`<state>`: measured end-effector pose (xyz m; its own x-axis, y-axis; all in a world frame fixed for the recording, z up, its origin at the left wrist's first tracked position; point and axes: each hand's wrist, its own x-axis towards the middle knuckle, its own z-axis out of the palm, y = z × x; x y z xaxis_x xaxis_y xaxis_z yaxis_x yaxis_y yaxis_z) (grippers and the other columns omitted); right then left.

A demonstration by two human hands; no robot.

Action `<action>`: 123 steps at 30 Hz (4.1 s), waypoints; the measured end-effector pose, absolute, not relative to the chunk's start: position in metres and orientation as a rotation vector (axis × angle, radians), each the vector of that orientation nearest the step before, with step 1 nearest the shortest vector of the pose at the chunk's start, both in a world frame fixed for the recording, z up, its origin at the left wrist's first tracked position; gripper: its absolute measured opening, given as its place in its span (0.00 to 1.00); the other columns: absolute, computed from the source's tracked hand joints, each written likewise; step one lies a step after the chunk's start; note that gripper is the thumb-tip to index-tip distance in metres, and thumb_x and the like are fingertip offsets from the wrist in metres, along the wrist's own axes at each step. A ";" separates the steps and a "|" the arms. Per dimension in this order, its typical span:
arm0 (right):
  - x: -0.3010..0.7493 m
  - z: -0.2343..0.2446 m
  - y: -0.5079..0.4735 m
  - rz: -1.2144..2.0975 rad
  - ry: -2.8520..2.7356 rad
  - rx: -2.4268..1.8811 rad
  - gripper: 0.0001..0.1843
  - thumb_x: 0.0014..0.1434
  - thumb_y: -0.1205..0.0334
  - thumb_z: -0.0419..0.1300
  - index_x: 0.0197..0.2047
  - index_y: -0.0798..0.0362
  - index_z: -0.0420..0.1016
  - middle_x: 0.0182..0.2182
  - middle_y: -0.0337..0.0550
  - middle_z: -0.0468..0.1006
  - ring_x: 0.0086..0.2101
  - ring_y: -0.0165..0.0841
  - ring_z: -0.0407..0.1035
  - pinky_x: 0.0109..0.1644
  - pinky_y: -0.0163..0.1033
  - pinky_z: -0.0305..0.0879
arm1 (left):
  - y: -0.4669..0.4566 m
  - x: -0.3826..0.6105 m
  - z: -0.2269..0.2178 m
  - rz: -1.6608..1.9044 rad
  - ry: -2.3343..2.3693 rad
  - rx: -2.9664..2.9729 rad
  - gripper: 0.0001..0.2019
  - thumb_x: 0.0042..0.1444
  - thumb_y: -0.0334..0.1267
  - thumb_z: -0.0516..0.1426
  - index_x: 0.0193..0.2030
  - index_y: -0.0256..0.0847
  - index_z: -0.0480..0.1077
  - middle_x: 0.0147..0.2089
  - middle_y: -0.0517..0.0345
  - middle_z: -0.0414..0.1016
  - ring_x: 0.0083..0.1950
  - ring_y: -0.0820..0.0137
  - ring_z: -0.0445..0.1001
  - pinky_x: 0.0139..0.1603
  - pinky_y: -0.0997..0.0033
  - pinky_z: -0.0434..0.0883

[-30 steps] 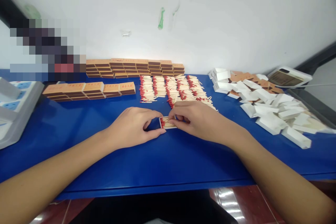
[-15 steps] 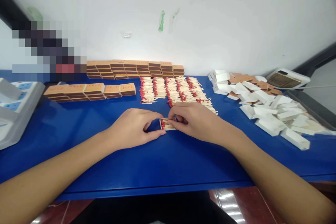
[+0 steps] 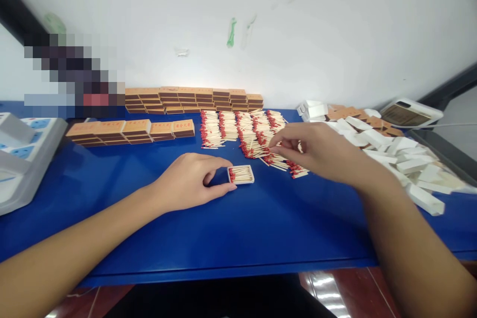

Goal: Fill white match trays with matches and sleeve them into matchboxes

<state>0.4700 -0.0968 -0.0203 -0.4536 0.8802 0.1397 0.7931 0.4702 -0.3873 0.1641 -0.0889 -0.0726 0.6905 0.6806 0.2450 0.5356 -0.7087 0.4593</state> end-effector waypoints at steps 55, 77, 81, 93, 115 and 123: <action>0.460 -0.032 -0.098 0.695 -2.538 -1.528 0.04 0.58 0.66 0.64 0.31 0.50 0.74 0.25 0.34 0.72 0.26 0.29 0.62 0.31 0.38 0.54 | -0.089 0.166 -0.068 0.380 1.041 2.617 0.22 0.67 0.52 0.61 0.62 0.44 0.78 0.30 0.62 0.75 0.30 0.70 0.73 0.33 0.71 0.63; 0.418 -0.048 -0.107 0.585 -2.502 -1.263 0.04 0.66 0.68 0.63 0.37 0.52 0.76 0.30 0.37 0.73 0.30 0.29 0.65 0.34 0.36 0.55 | -0.090 0.168 -0.069 0.400 1.044 2.626 0.20 0.67 0.52 0.61 0.60 0.44 0.78 0.30 0.63 0.75 0.30 0.70 0.73 0.33 0.71 0.63; 0.420 -0.047 -0.108 0.593 -2.531 -1.286 0.05 0.68 0.66 0.62 0.38 0.52 0.75 0.31 0.38 0.74 0.32 0.30 0.66 0.34 0.36 0.55 | -0.090 0.168 -0.069 0.393 1.039 2.623 0.21 0.67 0.52 0.60 0.61 0.44 0.78 0.30 0.62 0.75 0.30 0.70 0.73 0.32 0.71 0.63; 0.419 -0.043 -0.111 0.605 -2.529 -1.193 0.04 0.68 0.66 0.62 0.39 0.51 0.77 0.30 0.38 0.73 0.32 0.31 0.66 0.35 0.37 0.57 | -0.090 0.167 -0.069 0.399 1.029 2.629 0.21 0.68 0.52 0.60 0.60 0.44 0.78 0.30 0.62 0.76 0.30 0.70 0.73 0.33 0.71 0.63; 0.424 -0.040 -0.110 0.710 -2.500 -1.086 0.10 0.71 0.65 0.60 0.47 0.48 0.85 0.34 0.40 0.73 0.33 0.31 0.67 0.35 0.37 0.61 | -0.091 0.166 -0.068 0.414 1.018 2.624 0.21 0.68 0.52 0.60 0.61 0.43 0.78 0.28 0.63 0.74 0.28 0.70 0.73 0.30 0.71 0.64; 0.427 -0.041 -0.107 0.675 -2.488 -1.127 0.10 0.71 0.64 0.61 0.47 0.48 0.85 0.33 0.41 0.73 0.32 0.31 0.67 0.35 0.37 0.60 | -0.090 0.165 -0.069 0.397 1.009 2.635 0.22 0.68 0.52 0.60 0.62 0.43 0.77 0.28 0.63 0.74 0.29 0.70 0.73 0.31 0.71 0.64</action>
